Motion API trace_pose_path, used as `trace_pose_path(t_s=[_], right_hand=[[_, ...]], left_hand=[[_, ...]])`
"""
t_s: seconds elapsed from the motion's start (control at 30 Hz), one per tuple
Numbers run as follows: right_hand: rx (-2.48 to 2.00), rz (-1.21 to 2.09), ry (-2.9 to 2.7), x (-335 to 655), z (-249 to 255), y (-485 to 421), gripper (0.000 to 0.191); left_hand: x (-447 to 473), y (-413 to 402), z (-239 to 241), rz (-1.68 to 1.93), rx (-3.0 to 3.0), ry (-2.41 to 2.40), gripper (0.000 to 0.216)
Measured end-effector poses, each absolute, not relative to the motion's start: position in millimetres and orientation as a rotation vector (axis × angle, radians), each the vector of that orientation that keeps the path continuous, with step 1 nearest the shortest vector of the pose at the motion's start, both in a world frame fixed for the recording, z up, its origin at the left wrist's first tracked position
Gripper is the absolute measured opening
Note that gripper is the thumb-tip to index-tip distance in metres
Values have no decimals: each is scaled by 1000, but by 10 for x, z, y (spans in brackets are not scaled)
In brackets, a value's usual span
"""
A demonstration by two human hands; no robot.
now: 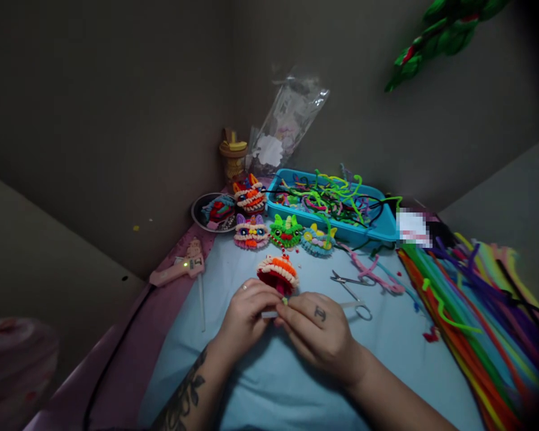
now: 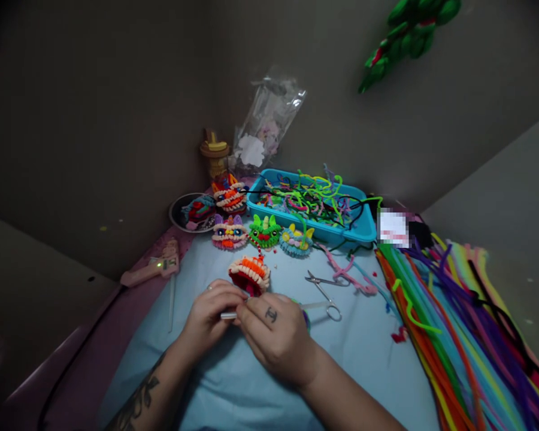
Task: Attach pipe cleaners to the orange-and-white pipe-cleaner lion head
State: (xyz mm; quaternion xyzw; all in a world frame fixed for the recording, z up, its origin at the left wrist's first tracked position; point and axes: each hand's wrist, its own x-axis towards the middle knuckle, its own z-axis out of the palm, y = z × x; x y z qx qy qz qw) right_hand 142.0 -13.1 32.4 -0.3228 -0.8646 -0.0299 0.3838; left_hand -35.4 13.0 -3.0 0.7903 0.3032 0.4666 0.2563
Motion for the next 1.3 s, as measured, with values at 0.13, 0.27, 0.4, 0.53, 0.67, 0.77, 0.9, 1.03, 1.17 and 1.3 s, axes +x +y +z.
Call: trace_pose_path(t_s=[0.13, 0.27, 0.4, 0.53, 0.67, 0.77, 0.9, 1.03, 1.17, 1.3], right_hand=[[-903, -11, -2171, 1385, 342, -161, 10], [-939, 6, -2160, 1375, 353, -170, 15], [-930, 53, -2147, 1396, 339, -162, 15], [-927, 52, -2182, 1406, 309, -145, 16], [-962, -11, -2171, 1378, 279, -122, 16], [-974, -55, -2126, 1356, 276, -117, 16], [-909, -151, -2099, 1348, 297, -110, 18], [-875, -176, -2119, 1356, 296, -97, 17], [-884, -204, -2125, 1362, 278, -92, 18], [-846, -242, -2140, 1358, 268, -85, 21]], left_hand=[[-342, 128, -33, 1276, 2190, 811, 9], [-336, 133, -31, 1293, 2197, 780, 14], [-336, 141, -44, 1329, 2190, 743, 19], [-333, 138, -61, 1332, 2197, 737, 16], [-325, 140, -73, 1340, 2226, 740, 17], [-320, 145, -63, 1365, 2226, 724, 17], [-317, 147, -37, 1374, 2199, 714, 14], [-311, 137, -18, 1405, 2164, 726, 16], [-303, 124, -5, 1386, 2122, 739, 17], [-302, 115, -7, 1368, 2069, 759, 19]])
